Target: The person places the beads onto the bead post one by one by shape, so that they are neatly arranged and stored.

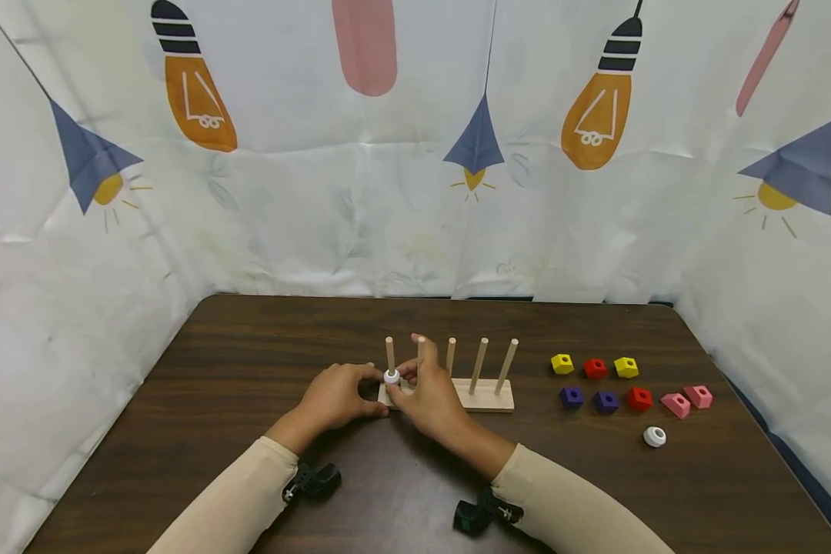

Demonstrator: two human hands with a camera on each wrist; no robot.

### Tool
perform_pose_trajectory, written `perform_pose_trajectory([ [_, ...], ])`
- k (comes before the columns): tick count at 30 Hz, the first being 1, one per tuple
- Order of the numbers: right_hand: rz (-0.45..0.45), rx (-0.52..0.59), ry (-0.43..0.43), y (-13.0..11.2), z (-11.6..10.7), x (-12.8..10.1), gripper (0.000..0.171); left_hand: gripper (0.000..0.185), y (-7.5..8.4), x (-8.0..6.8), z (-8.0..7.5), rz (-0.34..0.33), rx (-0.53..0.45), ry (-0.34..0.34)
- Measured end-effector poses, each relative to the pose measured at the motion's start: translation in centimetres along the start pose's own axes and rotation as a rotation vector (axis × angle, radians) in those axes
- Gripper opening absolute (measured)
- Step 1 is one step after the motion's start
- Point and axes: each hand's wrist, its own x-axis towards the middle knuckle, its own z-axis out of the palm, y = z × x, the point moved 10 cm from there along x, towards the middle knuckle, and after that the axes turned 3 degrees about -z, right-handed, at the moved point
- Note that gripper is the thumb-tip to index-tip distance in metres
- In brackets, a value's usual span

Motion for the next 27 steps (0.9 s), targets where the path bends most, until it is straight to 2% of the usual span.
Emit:
perform_pose_trajectory([
  [4, -0.006, -0.015, -0.042, 0.0, 0.0, -0.6, 0.089, 0.051, -0.1, 0.0, 0.1, -0.001, -0.004, 0.001],
  [7, 0.002, -0.014, -0.111, 0.2, 0.1, -1.3, 0.096, 0.052, -0.1, 0.1, 0.1, 0.004, -0.001, 0.003],
  [13, 0.011, -0.077, -0.255, 0.4, -0.3, -3.2, 0.094, 0.052, -0.1, 0.0, 0.1, -0.003, 0.010, -0.003],
  [17, -0.025, -0.151, -0.318, 0.5, -1.0, -4.4, 0.091, 0.053, -0.2, -0.1, 0.1, -0.016, 0.006, -0.006],
  [24, -0.136, -0.244, -0.328, 1.0, -3.3, -6.2, 0.068, 0.054, -0.3, -0.2, 0.1, -0.024, 0.004, -0.009],
  [27, -0.140, -0.287, -0.322, 1.8, -4.8, -6.9, 0.062, 0.053, -0.2, -0.2, 0.0, -0.021, 0.007, -0.007],
])
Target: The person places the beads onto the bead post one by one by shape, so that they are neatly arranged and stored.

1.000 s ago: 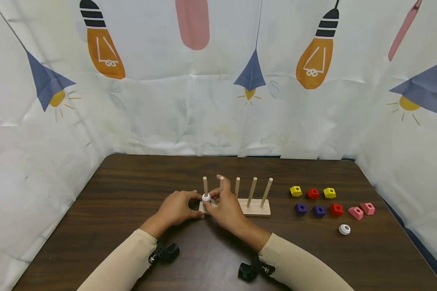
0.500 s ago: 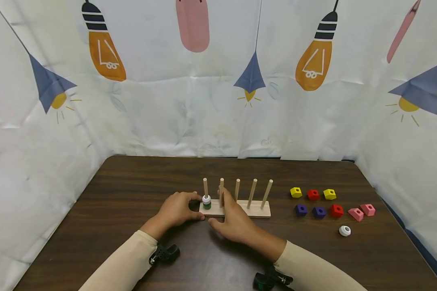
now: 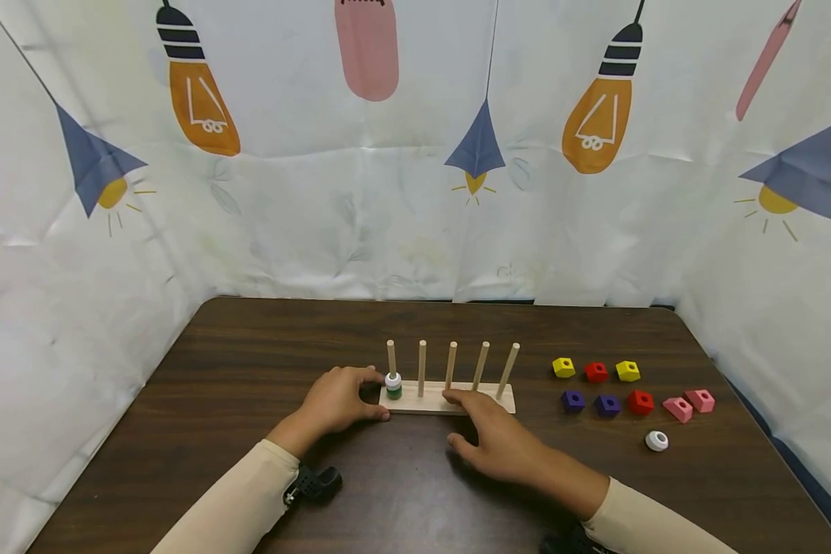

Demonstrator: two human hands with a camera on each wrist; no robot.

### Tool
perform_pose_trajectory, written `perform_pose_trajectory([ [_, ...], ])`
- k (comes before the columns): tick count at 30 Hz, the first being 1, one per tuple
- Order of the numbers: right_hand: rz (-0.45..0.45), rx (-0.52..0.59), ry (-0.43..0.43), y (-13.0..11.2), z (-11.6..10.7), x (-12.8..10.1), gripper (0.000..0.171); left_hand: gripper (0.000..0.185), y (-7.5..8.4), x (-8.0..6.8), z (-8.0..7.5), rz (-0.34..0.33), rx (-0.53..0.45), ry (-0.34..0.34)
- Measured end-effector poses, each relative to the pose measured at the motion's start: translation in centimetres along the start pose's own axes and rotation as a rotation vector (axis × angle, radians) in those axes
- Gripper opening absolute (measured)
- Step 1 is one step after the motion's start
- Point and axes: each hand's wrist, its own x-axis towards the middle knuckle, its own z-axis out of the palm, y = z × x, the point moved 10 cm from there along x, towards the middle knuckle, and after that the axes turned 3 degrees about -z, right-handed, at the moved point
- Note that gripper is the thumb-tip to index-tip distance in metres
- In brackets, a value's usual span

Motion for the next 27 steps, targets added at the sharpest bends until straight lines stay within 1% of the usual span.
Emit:
perform_pose_trajectory([
  [7, 0.010, -0.059, 0.033, 2.7, -2.3, -2.4, 0.052, 0.053, 0.1, 0.0, 0.1, 0.005, 0.005, 0.003],
  [14, -0.004, -0.118, 0.072, 4.9, -4.5, -4.8, 0.048, 0.054, 0.0, 0.0, 0.0, 0.001, 0.009, 0.002],
  [17, 0.008, -0.155, 0.086, 6.0, -5.5, -6.0, 0.049, 0.054, 0.0, 0.0, 0.0, -0.004, 0.003, -0.001],
  [19, 0.017, -0.191, 0.111, 6.7, -6.5, -6.8, 0.048, 0.054, 0.0, 0.0, 0.0, -0.007, -0.001, -0.003],
  [22, 0.029, -0.240, 0.172, 7.8, -8.3, -8.1, 0.048, 0.054, 0.0, 0.0, 0.1, -0.011, -0.006, -0.008],
  [24, 0.040, -0.260, 0.211, 8.4, -9.5, -9.1, 0.046, 0.054, 0.0, 0.0, 0.2, -0.012, -0.007, -0.009],
  [27, 0.076, -0.283, 0.248, 9.6, -11.1, -10.5, 0.044, 0.054, 0.0, -0.1, 0.1, -0.013, -0.010, -0.010],
])
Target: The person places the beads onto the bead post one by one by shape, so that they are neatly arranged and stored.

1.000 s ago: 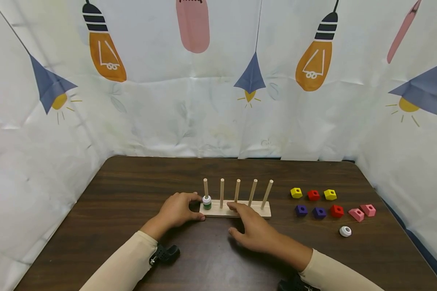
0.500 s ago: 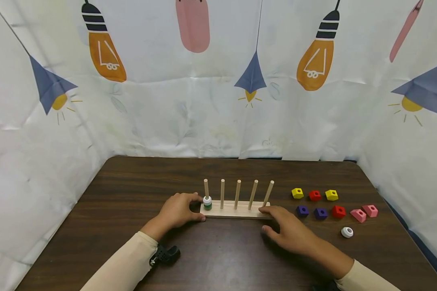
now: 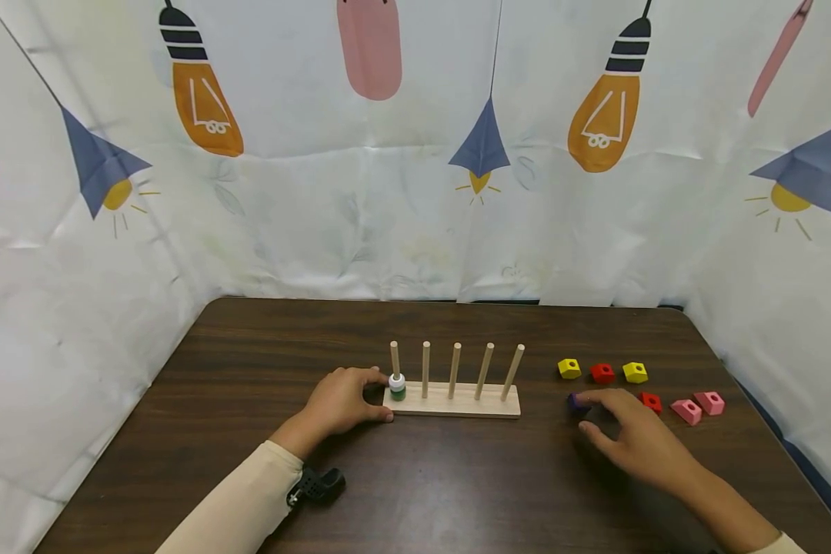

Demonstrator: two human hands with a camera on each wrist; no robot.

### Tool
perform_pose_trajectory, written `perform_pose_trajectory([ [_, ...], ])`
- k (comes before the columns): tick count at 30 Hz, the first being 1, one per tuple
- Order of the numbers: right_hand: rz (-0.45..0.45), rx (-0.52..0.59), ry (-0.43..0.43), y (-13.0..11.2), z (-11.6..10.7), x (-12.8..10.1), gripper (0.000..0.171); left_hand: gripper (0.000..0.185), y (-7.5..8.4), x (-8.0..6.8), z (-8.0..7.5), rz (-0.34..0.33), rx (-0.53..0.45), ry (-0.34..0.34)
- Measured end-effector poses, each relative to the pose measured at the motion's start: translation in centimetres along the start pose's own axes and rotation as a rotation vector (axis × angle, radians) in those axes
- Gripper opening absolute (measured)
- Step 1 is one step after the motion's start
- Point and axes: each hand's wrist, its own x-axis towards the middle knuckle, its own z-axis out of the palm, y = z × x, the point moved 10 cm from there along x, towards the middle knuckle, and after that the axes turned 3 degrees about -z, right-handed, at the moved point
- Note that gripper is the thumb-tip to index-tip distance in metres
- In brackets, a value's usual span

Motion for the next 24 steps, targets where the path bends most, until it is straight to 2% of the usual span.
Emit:
perform_pose_trajectory([
  [7, 0.035, -0.046, 0.040, 3.6, -2.8, -2.4, 0.041, 0.055, 0.1, 0.1, -0.1, 0.016, -0.003, 0.008],
  [11, 0.086, -0.077, 0.024, 5.7, -3.7, -3.7, 0.040, 0.055, 0.0, 0.0, -0.1, 0.014, 0.002, 0.010],
  [19, 0.272, -0.041, -0.126, 9.5, -3.5, -6.1, 0.039, 0.054, 0.1, -0.1, -0.1, 0.017, -0.013, 0.013],
  [21, 0.284, -0.052, -0.131, 10.1, -3.5, -6.5, 0.039, 0.054, 0.1, -0.1, -0.1, 0.016, -0.013, 0.015],
  [24, 0.245, -0.087, -0.096, 10.2, -3.7, -6.8, 0.037, 0.054, 0.1, -0.1, -0.1, 0.014, -0.013, 0.015],
])
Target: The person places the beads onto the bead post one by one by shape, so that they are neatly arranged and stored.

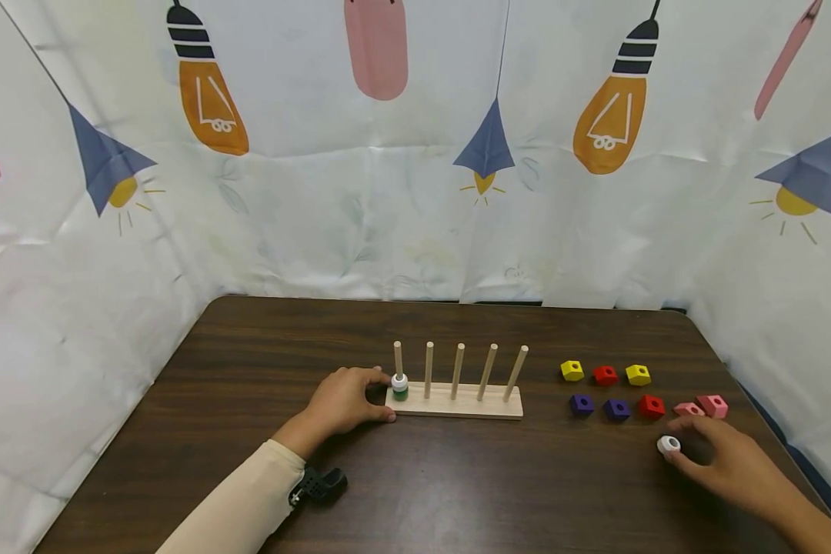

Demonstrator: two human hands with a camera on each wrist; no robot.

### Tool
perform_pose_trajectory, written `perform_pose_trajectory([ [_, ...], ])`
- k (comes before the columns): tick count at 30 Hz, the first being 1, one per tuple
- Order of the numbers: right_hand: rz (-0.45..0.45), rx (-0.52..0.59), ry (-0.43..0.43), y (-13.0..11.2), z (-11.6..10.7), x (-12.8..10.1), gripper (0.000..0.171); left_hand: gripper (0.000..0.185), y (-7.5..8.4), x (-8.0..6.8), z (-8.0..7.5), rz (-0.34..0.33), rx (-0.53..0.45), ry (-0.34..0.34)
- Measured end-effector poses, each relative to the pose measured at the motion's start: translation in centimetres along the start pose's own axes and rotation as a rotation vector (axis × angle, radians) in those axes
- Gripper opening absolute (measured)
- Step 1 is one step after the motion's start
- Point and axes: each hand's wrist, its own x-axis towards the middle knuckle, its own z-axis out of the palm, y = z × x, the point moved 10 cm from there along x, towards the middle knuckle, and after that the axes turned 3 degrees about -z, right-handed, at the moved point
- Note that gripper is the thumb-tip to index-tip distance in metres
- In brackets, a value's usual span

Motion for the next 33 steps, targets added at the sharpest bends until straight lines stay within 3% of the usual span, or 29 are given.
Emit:
perform_pose_trajectory([
  [3, -0.037, -0.017, 0.032, 0.0, 0.0, -0.2, 0.038, 0.054, 0.0, 0.0, 0.0, -0.002, 0.000, -0.001],
  [8, -0.028, 0.003, -0.018, -0.3, 0.8, 0.0, 0.037, 0.054, -0.1, 0.0, 0.0, -0.001, 0.001, -0.001],
  [16, -0.095, 0.091, -0.092, -3.3, 2.2, 1.3, 0.028, 0.054, -0.1, 0.0, 0.1, -0.008, 0.001, -0.003],
  [26, -0.102, 0.006, -0.069, -6.7, 2.5, 3.2, 0.027, 0.054, 0.1, -0.1, -0.1, -0.007, 0.003, -0.001],
  [33, -0.118, 0.036, 0.000, -9.1, 1.2, 4.7, 0.033, 0.054, 0.0, -0.1, -0.1, -0.006, -0.001, 0.003],
])
